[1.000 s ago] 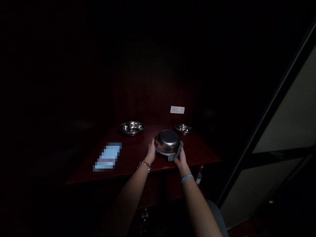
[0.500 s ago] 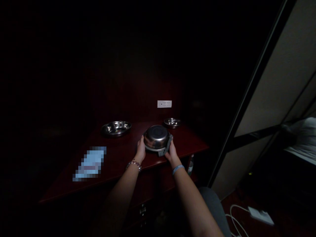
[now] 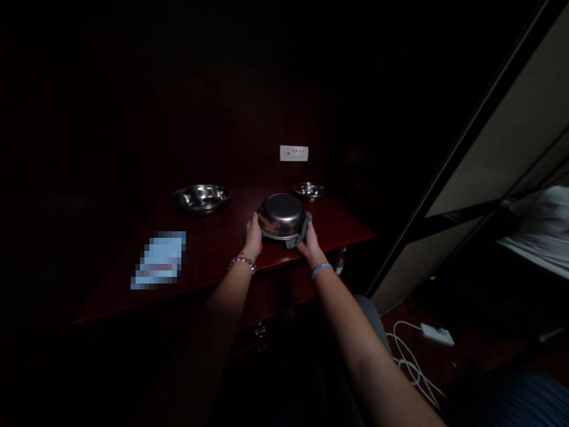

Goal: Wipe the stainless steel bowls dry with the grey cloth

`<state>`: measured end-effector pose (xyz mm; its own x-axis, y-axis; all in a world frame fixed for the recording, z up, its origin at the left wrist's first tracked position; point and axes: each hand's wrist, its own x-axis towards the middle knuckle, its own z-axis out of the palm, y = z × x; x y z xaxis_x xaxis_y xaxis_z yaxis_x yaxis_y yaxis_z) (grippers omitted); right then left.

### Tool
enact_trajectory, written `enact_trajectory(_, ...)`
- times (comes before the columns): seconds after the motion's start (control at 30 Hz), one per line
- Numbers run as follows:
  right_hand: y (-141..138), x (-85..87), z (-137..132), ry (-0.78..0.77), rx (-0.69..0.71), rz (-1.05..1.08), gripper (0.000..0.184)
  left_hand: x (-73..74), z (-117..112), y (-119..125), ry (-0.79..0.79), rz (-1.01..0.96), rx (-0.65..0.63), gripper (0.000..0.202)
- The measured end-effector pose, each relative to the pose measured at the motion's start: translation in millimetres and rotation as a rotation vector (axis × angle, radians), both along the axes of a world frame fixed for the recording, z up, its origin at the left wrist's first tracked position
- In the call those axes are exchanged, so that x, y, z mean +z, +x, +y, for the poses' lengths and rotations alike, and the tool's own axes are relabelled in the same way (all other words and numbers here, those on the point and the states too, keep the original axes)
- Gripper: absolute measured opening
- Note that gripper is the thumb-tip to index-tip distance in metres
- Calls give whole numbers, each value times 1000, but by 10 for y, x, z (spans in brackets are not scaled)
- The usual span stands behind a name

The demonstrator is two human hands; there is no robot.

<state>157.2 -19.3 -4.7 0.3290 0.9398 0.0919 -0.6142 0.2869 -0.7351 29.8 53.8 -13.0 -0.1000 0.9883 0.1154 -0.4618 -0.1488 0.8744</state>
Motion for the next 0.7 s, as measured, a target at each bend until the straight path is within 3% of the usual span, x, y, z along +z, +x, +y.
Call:
enact_trajectory(0.27,25,22,-30,12,94,8,51,5,-48,13,29,-34,-22,27)
enact_trajectory(0.7,16,38,-30,10,94,15,52,33,-82,5,15,-32,-34,30)
